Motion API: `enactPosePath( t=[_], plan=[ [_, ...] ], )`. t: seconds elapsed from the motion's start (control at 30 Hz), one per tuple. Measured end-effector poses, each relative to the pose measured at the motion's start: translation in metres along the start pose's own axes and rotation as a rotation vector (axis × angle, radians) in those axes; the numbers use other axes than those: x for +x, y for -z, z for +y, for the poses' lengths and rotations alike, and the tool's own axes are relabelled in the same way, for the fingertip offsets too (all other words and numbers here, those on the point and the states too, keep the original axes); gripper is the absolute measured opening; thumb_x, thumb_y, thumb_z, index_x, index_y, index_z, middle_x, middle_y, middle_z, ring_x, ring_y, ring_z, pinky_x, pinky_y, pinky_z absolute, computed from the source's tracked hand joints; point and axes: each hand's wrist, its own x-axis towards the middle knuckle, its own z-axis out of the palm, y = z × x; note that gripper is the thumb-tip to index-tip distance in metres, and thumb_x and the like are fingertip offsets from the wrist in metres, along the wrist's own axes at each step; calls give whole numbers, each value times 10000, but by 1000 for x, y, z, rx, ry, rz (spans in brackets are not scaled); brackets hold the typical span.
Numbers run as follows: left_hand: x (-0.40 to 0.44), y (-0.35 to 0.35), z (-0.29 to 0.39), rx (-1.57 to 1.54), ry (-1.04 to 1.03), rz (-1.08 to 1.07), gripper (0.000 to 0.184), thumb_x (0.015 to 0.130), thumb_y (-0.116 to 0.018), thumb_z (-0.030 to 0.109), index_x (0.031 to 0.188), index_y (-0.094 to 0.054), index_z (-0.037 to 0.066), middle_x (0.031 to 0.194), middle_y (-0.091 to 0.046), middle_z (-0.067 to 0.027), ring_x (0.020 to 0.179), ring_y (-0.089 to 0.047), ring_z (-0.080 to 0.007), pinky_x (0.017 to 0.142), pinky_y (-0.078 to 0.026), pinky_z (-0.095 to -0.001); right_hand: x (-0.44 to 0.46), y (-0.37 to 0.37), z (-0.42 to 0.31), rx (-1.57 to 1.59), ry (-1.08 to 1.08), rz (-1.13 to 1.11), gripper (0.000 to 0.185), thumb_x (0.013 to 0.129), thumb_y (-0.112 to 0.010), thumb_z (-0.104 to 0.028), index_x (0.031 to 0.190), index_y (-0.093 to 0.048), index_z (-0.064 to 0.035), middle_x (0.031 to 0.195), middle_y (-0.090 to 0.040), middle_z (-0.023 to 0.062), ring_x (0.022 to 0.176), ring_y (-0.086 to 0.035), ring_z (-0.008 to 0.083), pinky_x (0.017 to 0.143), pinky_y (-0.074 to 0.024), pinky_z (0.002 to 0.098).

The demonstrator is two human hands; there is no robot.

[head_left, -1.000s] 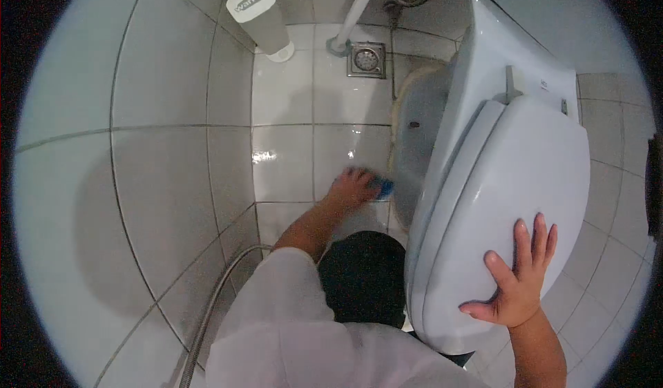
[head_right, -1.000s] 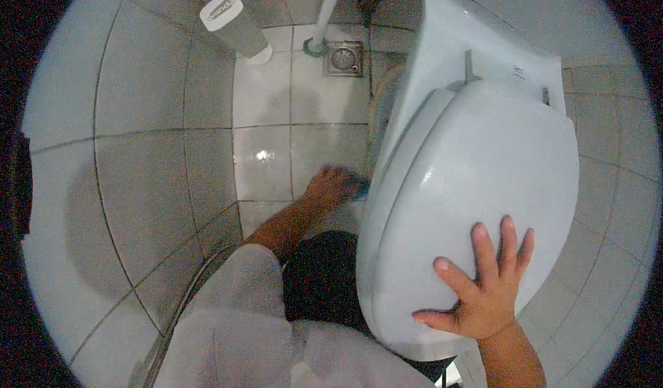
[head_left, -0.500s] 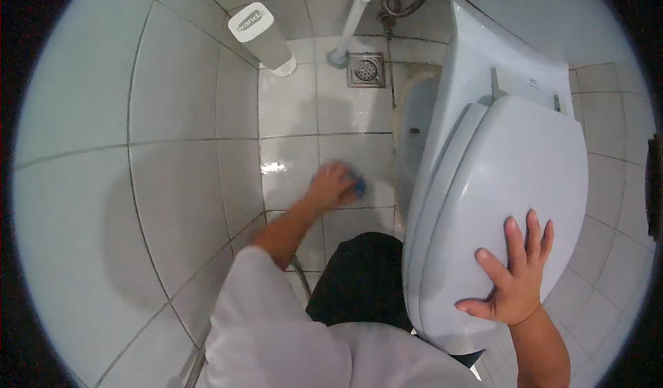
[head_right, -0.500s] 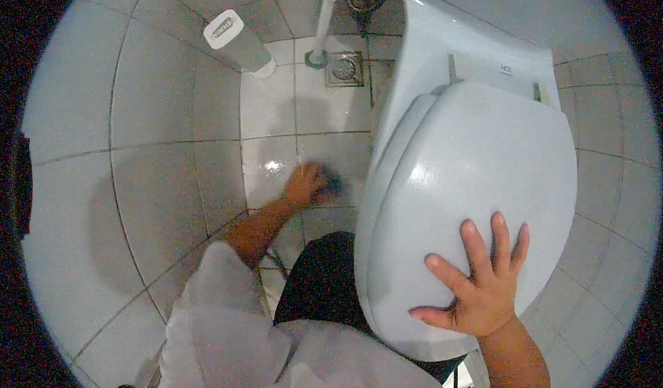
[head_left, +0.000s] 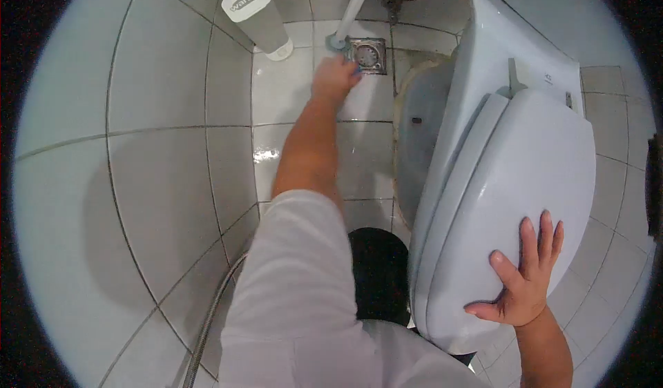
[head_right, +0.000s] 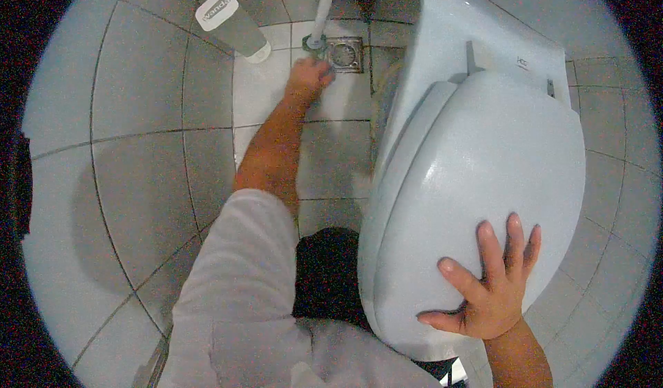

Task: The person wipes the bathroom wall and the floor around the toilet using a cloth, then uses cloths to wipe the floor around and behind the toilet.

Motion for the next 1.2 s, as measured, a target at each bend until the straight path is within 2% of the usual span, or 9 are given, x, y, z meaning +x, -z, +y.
enactPosePath(
  t=[0.13, 0.3, 0.37, 0.43, 0.47, 0.7, 0.8, 0.93, 1.2],
  plan=[
    [-79, 16, -20, -173, 253, 625, 276, 763, -620, 254, 945, -595, 48, 1020, -497, -219, 983, -437, -388, 862, -355, -451, 3, 4, 2, -42, 64, 10, 751, 696, -444, -725, 1277, -415, -249, 1372, -290, 201, 1254, -238, 452, 1002, -75, 579],
    [-282, -44, -9, 83, 953, 554, 450, 853, -531, 225, 1236, -392, 35, 1234, -339, -275, 1134, -342, -405, 928, -327, -456, 0, 4, -1, -5, -6, -12, 716, 639, -507, -732, 1216, -479, -307, 1379, -293, 153, 1254, -232, 448, 982, -78, 624],
    [-294, -56, -6, 247, 936, 499, 462, 850, -531, 225, 1247, -382, 42, 1238, -340, -277, 1134, -346, -405, 924, -331, -458, -1, 2, -3, 2, -8, -28, 722, 641, -503, -734, 1225, -468, -311, 1381, -290, 153, 1254, -231, 448, 982, -78, 624],
    [-239, -64, -3, 206, 1395, 500, 475, 855, -505, 245, 1266, -364, 52, 1241, -357, -270, 1141, -351, -394, 913, -329, -486, 0, 1, 0, -1, 4, -6, 729, 648, -490, -739, 1241, -450, -316, 1384, -283, 153, 1252, -234, 448, 984, -76, 624],
    [-227, -92, -29, 102, 1157, 757, 475, 867, -457, 272, 1277, -351, 57, 1231, -383, -258, 1149, -351, -390, 917, -308, -509, -2, 1, 0, 2, 5, -19, 729, 648, -490, -739, 1241, -450, -316, 1384, -283, 153, 1252, -234, 448, 984, -76, 624],
    [12, -46, -37, -98, 538, 207, 385, 752, -535, 176, 1128, -545, 94, 1137, -507, -200, 1091, -447, -344, 922, -350, -431, 0, 1, -1, -3, 3, 11, 746, 644, -491, -743, 1242, -456, -298, 1382, -286, 161, 1256, -228, 453, 989, -67, 621],
    [41, 3, -34, -83, 526, 144, 374, 741, -532, 161, 1104, -569, 84, 1051, -555, -203, 1039, -492, -330, 912, -368, -395, 1, 1, -3, 2, 1, 3, 742, 641, -485, -749, 1232, -466, -302, 1379, -292, 159, 1259, -226, 449, 991, -66, 619],
    [-49, 38, -43, -314, 433, 703, 414, 714, -483, 126, 1119, -566, 97, 884, -574, -192, 887, -509, -334, 832, -394, -420, 0, 1, -1, 13, -8, 6, 720, 636, -480, -755, 1220, -476, -333, 1379, -302, 137, 1267, -216, 438, 993, -61, 616],
    [-96, -37, -54, 245, 836, 672, 421, 765, -555, 212, 1176, -508, 136, 1236, -398, -202, 1028, -413, -386, 824, -376, -495, 0, 1, -2, 33, -23, -15, 727, 633, -463, -767, 1237, -451, -361, 1394, -277, 121, 1276, -209, 419, 989, -55, 623]
  ],
)
